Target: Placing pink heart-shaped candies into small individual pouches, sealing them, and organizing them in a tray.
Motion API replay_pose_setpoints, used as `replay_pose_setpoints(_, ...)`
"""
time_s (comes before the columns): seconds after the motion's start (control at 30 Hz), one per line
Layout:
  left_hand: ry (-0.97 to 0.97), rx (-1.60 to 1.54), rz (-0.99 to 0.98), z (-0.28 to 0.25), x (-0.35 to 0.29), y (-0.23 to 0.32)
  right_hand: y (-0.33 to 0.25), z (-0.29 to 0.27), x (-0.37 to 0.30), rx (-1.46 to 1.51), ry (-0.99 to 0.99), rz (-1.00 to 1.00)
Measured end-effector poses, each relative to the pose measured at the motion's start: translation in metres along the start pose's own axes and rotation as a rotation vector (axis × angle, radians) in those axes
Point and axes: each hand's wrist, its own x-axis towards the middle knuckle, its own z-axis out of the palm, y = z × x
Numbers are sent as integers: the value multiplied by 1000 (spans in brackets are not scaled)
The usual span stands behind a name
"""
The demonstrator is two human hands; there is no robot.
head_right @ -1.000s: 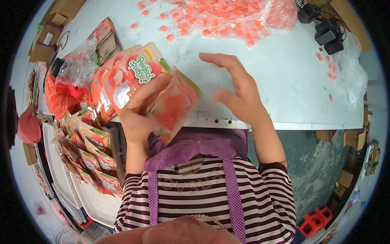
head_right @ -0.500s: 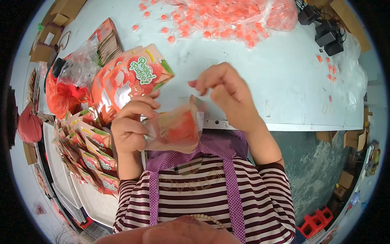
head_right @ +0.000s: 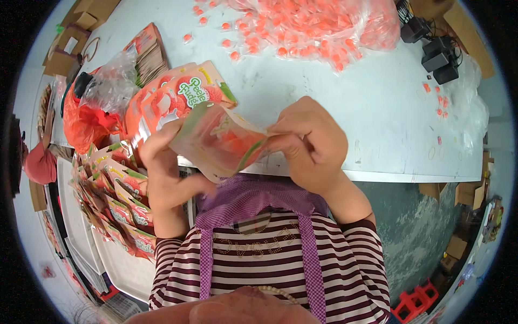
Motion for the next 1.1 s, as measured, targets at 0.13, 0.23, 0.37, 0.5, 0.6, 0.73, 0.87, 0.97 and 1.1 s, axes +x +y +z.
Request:
replay_pose_setpoints(0.13, -11, 37, -173, -2, -2, -7, 4, 3, -2, -37, 21, -45)
replay_pose_setpoints(0.23, 10, 109, -126, -5, -4, -11, 6, -4, -4, -135, 53, -64)
replay_pose_setpoints(0.37, 55, 105, -41, -8, -4, -13, 8, -6, -7, -23, 104, 97)
replay_pose_setpoints(0.5, 89, -29, -127, 1, -2, -15, 13, 2, -8, 27, 167, 130)
replay_pose_setpoints(0.6, 83, -72, -156, 6, -1, -17, 15, 4, -12, -50, 133, 59)
replay_pose_setpoints(0.73, 8, 76, -11, -1, 3, -17, 16, 3, -16, -38, 125, 48)
replay_pose_setpoints(0.87, 44, 109, 108, 0, 7, -15, 10, -2, -8, 119, 75, 127)
replay_pose_setpoints(0.97, 97, 158, 158, 2, 9, -11, -1, -16, 12, -20, -56, 73)
replay_pose_setpoints(1.1, 28, 347, 310, 9, 9, -1, -26, -32, 27, -482, -384, -17)
